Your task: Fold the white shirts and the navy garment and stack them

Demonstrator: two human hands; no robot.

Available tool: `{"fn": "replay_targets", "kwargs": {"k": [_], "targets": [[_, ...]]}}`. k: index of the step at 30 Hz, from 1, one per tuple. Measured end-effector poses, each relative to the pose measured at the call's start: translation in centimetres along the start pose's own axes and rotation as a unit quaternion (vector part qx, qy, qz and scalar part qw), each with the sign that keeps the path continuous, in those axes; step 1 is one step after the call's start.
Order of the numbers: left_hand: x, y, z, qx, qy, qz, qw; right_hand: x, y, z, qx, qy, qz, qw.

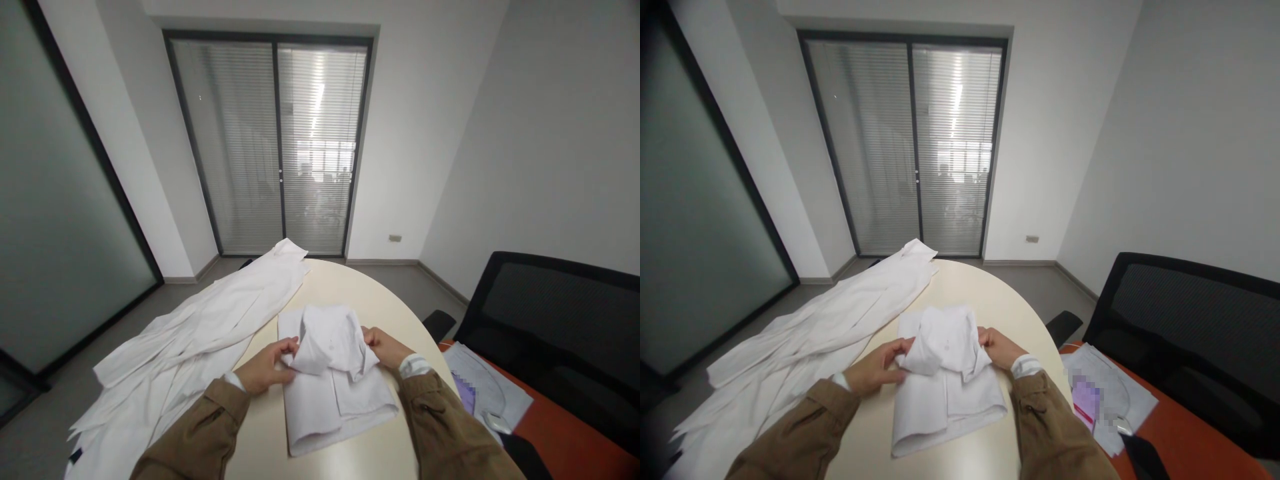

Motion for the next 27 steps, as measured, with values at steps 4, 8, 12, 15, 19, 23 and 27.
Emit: {"fn": "replay_targets", "kwargs": {"k": [4, 8, 12, 15, 19, 23, 27], "targets": [[1.4, -1.2, 0.1, -0.026, 0.117, -0.013, 0.993, -0.1, 0.1, 0.1, -0.024, -0.055, 0.009, 0.998], [2.6, -0.8, 0.6, 0.033, 0.251, -0.005, 0.968, -0.8, 0.3, 1.5, 0.001, -0.126, 0.076, 0.989], [2.2, 0.5, 0.4, 0.092, 0.362, 0.031, 0.927, -1.6, 0.7, 2.4, -0.003, -0.196, 0.137, 0.971], [1.4, 0.8, 0.1, 0.098, 0.406, 0.110, 0.902, -1.8, 0.6, 2.4, 0.013, -0.219, 0.118, 0.968], [1.1, 0.1, -0.1, 0.068, 0.391, 0.194, 0.897, -1.9, -0.2, 1.6, 0.074, -0.204, 0.119, 0.969], [1.4, -0.1, -0.4, 0.023, 0.314, 0.227, 0.922, -1.5, -0.3, 0.4, 0.073, -0.196, 0.135, 0.968], [1.2, 0.1, -0.4, 0.008, 0.210, 0.209, 0.955, -1.1, 0.0, -0.5, 0.033, -0.144, 0.113, 0.982]]}}
Point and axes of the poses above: each hand's wrist, its own y-axis towards the middle knuckle, its own x-axis out of the palm, z = x × y, the point moved 3 cm from there along y, towards the middle knuckle
